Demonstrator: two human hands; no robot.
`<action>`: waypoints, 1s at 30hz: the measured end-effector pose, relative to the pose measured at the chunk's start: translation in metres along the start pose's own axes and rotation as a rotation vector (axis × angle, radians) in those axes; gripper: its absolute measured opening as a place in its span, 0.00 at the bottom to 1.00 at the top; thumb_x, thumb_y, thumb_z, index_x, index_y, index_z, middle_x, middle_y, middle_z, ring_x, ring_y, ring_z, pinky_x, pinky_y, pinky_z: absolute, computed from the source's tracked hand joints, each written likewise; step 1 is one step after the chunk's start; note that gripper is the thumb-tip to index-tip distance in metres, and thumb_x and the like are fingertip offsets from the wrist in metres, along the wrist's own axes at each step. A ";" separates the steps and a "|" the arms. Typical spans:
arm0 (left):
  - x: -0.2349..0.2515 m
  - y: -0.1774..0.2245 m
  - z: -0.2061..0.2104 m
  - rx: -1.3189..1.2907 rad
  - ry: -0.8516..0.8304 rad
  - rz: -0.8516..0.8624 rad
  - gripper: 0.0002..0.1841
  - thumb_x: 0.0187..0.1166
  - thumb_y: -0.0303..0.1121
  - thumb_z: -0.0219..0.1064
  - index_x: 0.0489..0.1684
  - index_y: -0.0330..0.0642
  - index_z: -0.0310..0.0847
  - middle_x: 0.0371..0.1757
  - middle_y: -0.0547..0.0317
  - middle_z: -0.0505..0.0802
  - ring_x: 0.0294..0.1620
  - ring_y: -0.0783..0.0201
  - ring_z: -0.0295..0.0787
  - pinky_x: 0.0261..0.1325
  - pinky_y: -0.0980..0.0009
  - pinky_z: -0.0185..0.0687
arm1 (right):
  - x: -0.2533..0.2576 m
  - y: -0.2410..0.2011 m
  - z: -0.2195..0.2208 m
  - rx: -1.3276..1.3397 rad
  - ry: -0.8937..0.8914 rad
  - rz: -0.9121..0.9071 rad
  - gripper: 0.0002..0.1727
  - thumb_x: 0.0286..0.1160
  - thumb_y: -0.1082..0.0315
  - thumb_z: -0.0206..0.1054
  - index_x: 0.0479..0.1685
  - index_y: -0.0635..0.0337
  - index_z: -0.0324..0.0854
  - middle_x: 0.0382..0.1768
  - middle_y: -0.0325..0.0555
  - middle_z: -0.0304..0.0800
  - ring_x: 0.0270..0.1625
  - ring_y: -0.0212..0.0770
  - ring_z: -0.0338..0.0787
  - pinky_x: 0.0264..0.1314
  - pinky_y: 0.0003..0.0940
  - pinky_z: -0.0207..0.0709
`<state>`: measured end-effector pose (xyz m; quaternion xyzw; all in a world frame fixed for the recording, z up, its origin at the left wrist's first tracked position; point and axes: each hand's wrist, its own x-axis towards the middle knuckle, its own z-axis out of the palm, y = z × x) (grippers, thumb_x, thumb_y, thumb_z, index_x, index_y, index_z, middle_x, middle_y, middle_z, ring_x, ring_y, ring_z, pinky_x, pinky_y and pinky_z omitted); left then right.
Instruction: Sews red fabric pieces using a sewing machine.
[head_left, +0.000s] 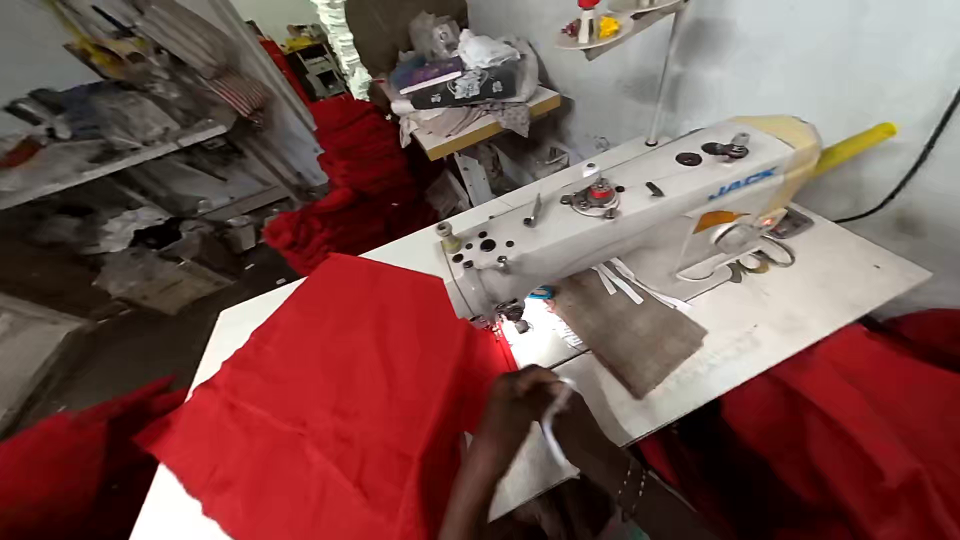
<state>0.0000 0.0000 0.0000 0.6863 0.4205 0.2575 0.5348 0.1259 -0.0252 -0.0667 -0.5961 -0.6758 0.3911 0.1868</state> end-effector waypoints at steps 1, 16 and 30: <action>0.001 -0.017 -0.016 0.103 0.081 -0.109 0.11 0.83 0.27 0.62 0.49 0.26 0.87 0.41 0.49 0.93 0.39 0.65 0.89 0.49 0.66 0.85 | 0.000 0.005 0.007 -0.017 0.138 -0.116 0.18 0.86 0.70 0.56 0.62 0.74 0.84 0.68 0.67 0.85 0.74 0.65 0.82 0.77 0.57 0.71; 0.059 -0.061 -0.032 0.383 0.254 -0.291 0.12 0.83 0.28 0.66 0.52 0.26 0.88 0.65 0.37 0.88 0.68 0.47 0.84 0.76 0.56 0.74 | 0.004 0.021 0.029 -0.027 0.492 -0.351 0.07 0.70 0.80 0.68 0.39 0.71 0.93 0.48 0.61 0.95 0.54 0.57 0.94 0.60 0.48 0.87; 0.032 -0.093 -0.015 0.556 0.394 0.119 0.12 0.79 0.28 0.67 0.50 0.35 0.95 0.57 0.31 0.90 0.62 0.30 0.83 0.71 0.38 0.72 | 0.005 0.010 0.029 -0.104 0.699 -0.438 0.06 0.64 0.79 0.69 0.32 0.69 0.93 0.40 0.57 0.96 0.44 0.55 0.97 0.45 0.48 0.90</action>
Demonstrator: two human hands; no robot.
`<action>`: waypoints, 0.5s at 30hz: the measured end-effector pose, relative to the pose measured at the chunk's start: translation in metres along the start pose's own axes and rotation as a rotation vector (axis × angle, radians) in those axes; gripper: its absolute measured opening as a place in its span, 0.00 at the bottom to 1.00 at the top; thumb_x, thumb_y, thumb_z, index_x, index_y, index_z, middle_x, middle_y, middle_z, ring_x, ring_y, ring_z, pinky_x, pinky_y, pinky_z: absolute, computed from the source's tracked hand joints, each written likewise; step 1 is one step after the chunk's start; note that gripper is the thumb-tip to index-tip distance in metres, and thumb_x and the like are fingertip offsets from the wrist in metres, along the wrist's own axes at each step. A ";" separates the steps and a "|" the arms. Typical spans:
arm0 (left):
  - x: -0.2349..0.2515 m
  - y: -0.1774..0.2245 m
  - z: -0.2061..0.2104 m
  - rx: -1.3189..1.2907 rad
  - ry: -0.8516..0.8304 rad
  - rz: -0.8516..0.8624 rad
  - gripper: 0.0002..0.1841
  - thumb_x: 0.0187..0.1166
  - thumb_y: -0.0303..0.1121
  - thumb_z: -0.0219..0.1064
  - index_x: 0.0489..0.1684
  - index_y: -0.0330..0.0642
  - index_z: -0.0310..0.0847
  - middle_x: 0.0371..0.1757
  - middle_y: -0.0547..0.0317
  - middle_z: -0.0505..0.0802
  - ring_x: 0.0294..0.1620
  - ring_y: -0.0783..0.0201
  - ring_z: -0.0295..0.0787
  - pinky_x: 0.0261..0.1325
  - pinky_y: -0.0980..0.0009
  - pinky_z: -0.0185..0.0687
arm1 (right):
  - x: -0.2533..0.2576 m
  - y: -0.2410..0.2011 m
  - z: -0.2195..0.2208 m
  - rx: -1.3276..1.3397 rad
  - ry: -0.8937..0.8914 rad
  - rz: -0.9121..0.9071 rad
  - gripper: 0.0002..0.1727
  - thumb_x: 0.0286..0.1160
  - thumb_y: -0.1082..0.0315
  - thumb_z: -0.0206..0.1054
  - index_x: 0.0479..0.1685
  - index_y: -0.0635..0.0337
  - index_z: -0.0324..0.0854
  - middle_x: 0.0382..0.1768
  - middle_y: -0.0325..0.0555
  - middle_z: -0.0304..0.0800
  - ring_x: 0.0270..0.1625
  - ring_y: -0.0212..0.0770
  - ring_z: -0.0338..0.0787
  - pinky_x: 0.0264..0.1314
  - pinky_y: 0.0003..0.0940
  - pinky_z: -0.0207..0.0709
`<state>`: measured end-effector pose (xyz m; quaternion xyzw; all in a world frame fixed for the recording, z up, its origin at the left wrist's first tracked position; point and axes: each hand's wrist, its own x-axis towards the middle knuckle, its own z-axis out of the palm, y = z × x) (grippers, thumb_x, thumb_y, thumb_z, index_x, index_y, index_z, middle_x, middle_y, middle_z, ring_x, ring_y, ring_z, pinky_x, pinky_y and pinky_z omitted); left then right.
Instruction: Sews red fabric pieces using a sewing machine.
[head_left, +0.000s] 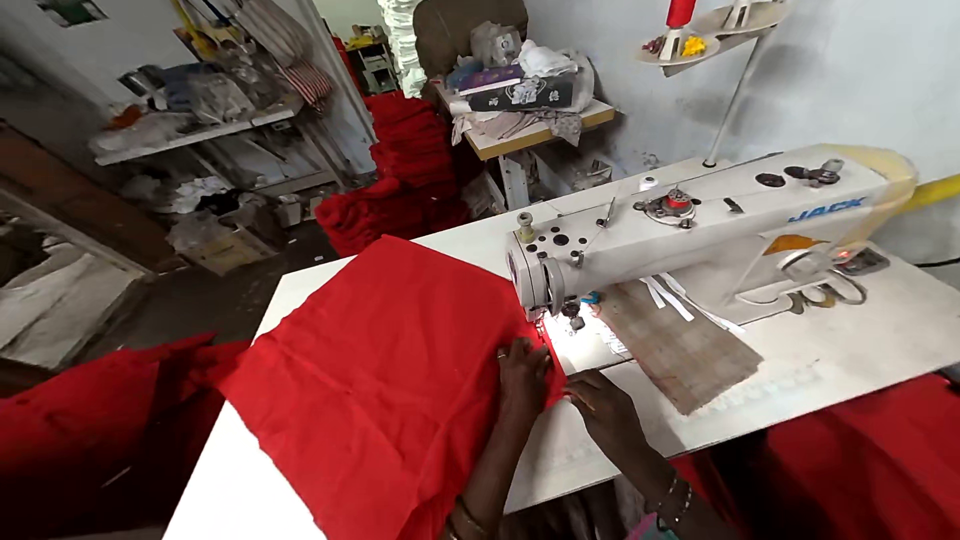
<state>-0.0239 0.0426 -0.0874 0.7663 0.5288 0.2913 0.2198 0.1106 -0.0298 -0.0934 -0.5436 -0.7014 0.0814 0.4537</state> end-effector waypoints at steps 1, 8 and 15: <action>0.001 -0.001 0.000 0.015 0.003 -0.004 0.12 0.80 0.29 0.67 0.51 0.36 0.95 0.58 0.31 0.90 0.63 0.29 0.83 0.71 0.39 0.72 | 0.000 -0.001 0.000 -0.020 -0.012 -0.004 0.06 0.63 0.79 0.70 0.32 0.69 0.93 0.39 0.56 0.96 0.44 0.55 0.97 0.44 0.48 0.89; 0.005 -0.015 -0.004 -0.078 0.076 0.006 0.10 0.74 0.30 0.72 0.42 0.31 0.95 0.52 0.35 0.92 0.59 0.35 0.86 0.69 0.41 0.75 | 0.000 0.001 0.001 -0.126 -0.165 -0.018 0.05 0.60 0.82 0.70 0.31 0.69 0.92 0.38 0.57 0.95 0.44 0.59 0.95 0.38 0.53 0.87; 0.003 -0.007 -0.006 -0.024 -0.038 0.154 0.11 0.78 0.20 0.62 0.47 0.26 0.91 0.56 0.33 0.93 0.66 0.35 0.87 0.74 0.46 0.77 | 0.030 0.012 0.018 -0.084 -0.136 0.029 0.07 0.65 0.83 0.66 0.32 0.73 0.91 0.38 0.62 0.94 0.45 0.62 0.95 0.46 0.55 0.87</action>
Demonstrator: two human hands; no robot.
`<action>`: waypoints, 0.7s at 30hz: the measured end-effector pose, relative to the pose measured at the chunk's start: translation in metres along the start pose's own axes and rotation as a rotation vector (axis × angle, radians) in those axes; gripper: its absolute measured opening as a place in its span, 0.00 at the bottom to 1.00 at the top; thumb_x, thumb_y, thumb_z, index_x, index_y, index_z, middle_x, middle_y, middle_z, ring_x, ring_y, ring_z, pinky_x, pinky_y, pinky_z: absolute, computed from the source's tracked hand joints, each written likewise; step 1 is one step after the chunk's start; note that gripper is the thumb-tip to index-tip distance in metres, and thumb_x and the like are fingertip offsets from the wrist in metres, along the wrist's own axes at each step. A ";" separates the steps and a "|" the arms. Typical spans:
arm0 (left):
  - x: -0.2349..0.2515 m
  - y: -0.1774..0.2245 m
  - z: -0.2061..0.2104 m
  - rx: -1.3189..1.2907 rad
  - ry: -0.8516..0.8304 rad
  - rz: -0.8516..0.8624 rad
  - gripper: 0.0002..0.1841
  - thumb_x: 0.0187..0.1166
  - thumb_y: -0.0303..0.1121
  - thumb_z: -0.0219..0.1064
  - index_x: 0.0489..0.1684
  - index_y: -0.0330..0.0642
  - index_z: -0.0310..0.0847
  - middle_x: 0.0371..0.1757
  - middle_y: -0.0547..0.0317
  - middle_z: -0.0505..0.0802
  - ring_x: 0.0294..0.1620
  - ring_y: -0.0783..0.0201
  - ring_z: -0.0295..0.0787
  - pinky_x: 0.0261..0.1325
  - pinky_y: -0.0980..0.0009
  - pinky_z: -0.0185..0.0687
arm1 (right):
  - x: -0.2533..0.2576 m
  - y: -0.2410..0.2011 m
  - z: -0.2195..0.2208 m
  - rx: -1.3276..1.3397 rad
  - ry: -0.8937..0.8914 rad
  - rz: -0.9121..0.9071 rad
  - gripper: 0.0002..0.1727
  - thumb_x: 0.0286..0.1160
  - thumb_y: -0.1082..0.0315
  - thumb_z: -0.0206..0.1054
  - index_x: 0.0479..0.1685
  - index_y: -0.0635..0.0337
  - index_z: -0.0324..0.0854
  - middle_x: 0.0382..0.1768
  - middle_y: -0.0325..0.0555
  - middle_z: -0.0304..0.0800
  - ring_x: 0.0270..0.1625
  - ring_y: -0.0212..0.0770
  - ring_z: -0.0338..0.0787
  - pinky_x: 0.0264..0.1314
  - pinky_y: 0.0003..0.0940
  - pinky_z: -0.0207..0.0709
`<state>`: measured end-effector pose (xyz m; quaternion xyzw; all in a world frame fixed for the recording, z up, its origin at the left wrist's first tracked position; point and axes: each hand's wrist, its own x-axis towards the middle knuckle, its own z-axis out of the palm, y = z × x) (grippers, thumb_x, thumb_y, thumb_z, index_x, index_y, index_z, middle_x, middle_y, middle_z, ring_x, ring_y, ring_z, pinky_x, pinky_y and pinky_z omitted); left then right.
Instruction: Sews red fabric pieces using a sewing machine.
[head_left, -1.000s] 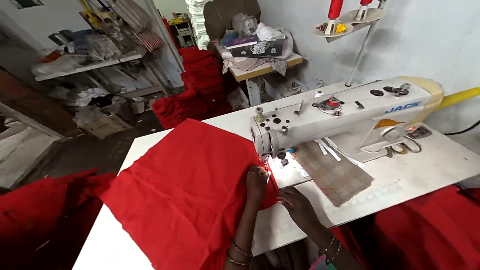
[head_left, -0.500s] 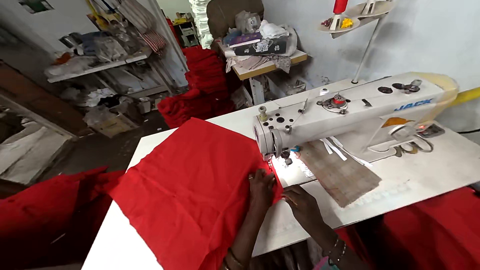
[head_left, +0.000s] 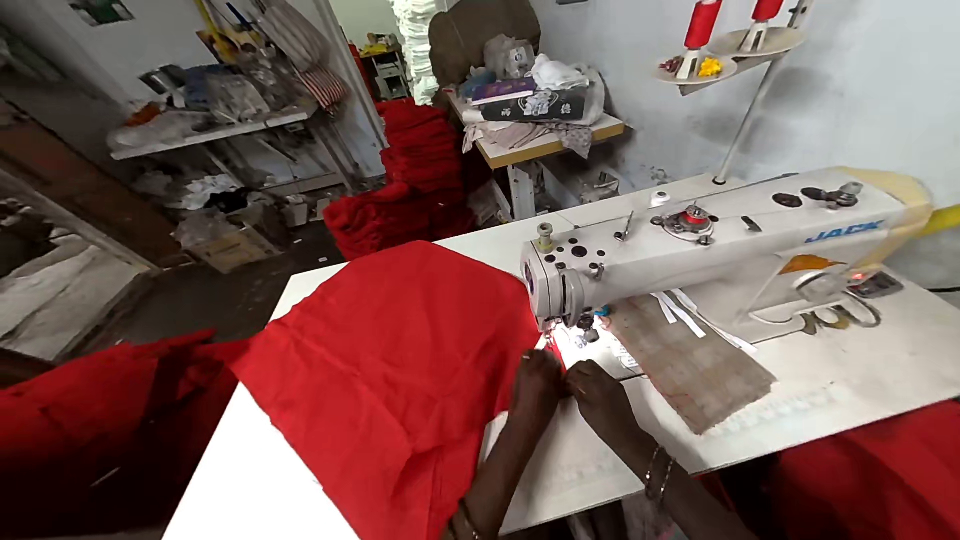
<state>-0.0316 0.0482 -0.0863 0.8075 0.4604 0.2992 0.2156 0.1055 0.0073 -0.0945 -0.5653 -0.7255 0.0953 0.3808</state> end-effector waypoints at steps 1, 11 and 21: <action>-0.007 -0.003 0.002 -0.113 0.022 0.014 0.10 0.76 0.21 0.64 0.46 0.27 0.92 0.55 0.35 0.93 0.65 0.37 0.87 0.74 0.47 0.77 | 0.003 0.001 0.001 0.020 0.020 0.033 0.07 0.66 0.82 0.67 0.33 0.74 0.91 0.38 0.63 0.94 0.45 0.62 0.95 0.48 0.55 0.87; 0.012 -0.020 -0.012 -0.315 -0.160 -0.123 0.10 0.74 0.30 0.72 0.36 0.30 0.94 0.51 0.41 0.94 0.61 0.47 0.86 0.72 0.52 0.73 | 0.049 -0.004 -0.032 0.121 -0.534 0.512 0.15 0.87 0.72 0.59 0.54 0.74 0.88 0.53 0.65 0.89 0.61 0.58 0.87 0.71 0.51 0.73; 0.037 0.023 -0.034 -0.098 -0.447 -0.445 0.17 0.83 0.31 0.65 0.62 0.26 0.83 0.67 0.32 0.85 0.72 0.39 0.79 0.78 0.43 0.67 | 0.016 0.031 0.008 -0.140 0.079 -0.272 0.07 0.62 0.83 0.67 0.30 0.70 0.91 0.29 0.57 0.91 0.33 0.54 0.95 0.31 0.43 0.88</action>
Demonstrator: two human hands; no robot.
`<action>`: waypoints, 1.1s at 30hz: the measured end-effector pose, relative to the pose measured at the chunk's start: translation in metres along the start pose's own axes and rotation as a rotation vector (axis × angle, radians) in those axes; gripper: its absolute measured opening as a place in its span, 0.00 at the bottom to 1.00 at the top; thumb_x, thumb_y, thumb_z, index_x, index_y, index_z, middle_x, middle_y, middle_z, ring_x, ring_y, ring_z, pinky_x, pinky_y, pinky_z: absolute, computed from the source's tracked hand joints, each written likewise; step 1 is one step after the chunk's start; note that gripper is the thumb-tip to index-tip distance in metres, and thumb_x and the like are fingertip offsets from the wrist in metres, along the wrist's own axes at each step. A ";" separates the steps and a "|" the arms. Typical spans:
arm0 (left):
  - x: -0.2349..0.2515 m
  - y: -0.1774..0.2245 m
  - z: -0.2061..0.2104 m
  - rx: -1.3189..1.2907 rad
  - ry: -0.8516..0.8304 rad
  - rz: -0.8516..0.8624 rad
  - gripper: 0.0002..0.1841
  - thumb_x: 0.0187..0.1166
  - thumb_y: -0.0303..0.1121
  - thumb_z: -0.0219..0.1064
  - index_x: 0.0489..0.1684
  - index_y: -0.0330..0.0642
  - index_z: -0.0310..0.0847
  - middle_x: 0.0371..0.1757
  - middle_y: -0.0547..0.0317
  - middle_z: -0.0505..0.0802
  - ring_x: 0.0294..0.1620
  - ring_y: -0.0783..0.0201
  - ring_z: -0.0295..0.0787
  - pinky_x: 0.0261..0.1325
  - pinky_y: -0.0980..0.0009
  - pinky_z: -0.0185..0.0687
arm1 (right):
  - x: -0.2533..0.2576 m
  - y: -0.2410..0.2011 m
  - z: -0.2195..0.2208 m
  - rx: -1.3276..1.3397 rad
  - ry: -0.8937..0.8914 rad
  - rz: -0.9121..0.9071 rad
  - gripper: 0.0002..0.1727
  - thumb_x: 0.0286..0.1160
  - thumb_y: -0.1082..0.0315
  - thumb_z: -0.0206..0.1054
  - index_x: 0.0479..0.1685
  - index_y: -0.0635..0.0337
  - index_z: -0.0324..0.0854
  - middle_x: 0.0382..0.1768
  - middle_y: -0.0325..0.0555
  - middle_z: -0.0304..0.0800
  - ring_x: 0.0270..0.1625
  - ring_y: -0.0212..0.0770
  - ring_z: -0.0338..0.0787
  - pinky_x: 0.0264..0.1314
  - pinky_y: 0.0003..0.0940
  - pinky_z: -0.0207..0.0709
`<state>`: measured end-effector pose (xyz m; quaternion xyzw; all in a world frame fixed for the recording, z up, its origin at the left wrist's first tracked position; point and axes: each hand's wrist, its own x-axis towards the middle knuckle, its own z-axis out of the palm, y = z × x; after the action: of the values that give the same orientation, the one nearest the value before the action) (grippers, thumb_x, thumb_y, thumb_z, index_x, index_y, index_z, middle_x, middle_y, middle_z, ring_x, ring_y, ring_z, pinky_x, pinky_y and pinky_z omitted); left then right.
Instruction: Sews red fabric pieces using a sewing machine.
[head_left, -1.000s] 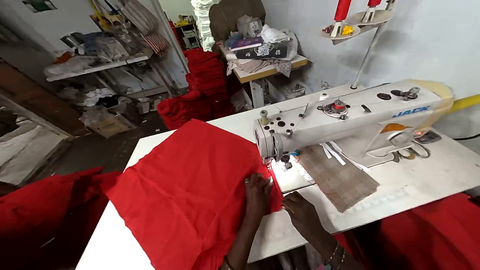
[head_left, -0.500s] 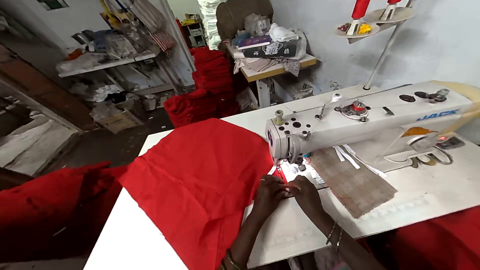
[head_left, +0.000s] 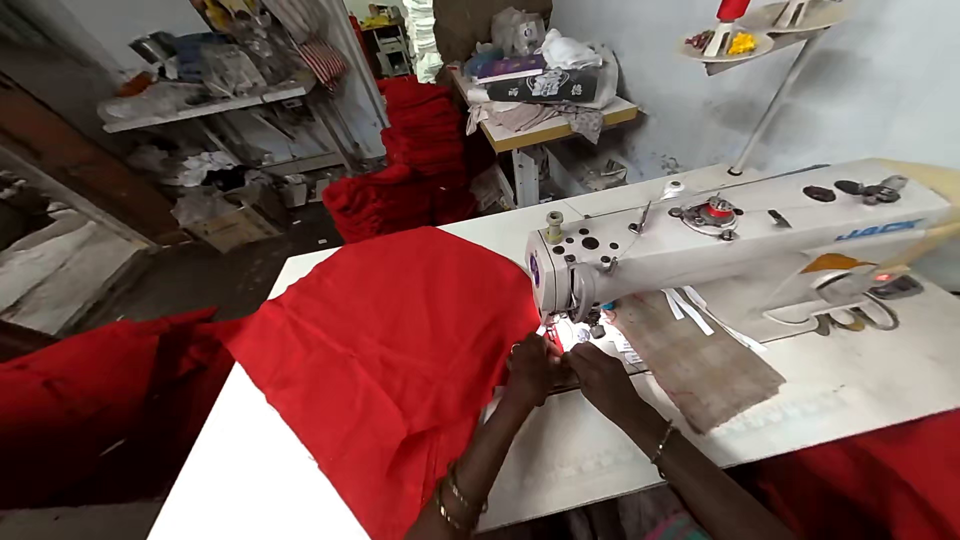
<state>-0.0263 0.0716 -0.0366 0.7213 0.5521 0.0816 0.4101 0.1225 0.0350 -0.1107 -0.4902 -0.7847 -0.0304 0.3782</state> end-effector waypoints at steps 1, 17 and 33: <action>-0.007 -0.003 0.005 0.017 0.067 0.046 0.18 0.81 0.32 0.67 0.62 0.28 0.84 0.68 0.33 0.85 0.74 0.37 0.78 0.79 0.39 0.65 | 0.004 -0.003 -0.004 0.042 -0.056 0.085 0.07 0.64 0.82 0.67 0.31 0.71 0.91 0.31 0.59 0.92 0.35 0.57 0.95 0.34 0.49 0.88; -0.005 -0.025 0.041 0.189 0.430 0.247 0.13 0.79 0.20 0.60 0.50 0.30 0.92 0.59 0.36 0.92 0.69 0.30 0.82 0.70 0.32 0.70 | 0.007 -0.012 0.001 -0.070 -0.106 0.110 0.07 0.66 0.84 0.66 0.37 0.74 0.91 0.33 0.61 0.91 0.38 0.59 0.95 0.39 0.47 0.89; 0.054 -0.058 -0.070 0.679 -0.198 0.716 0.22 0.80 0.23 0.61 0.71 0.48 0.85 0.75 0.43 0.85 0.88 0.39 0.65 0.88 0.33 0.44 | 0.030 -0.003 0.008 0.177 -0.121 0.571 0.11 0.77 0.72 0.67 0.45 0.70 0.94 0.42 0.66 0.95 0.48 0.63 0.95 0.59 0.54 0.84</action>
<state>-0.0885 0.1563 -0.0481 0.9625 0.2241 -0.0358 0.1489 0.1089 0.0592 -0.0972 -0.6570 -0.6361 0.1748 0.3650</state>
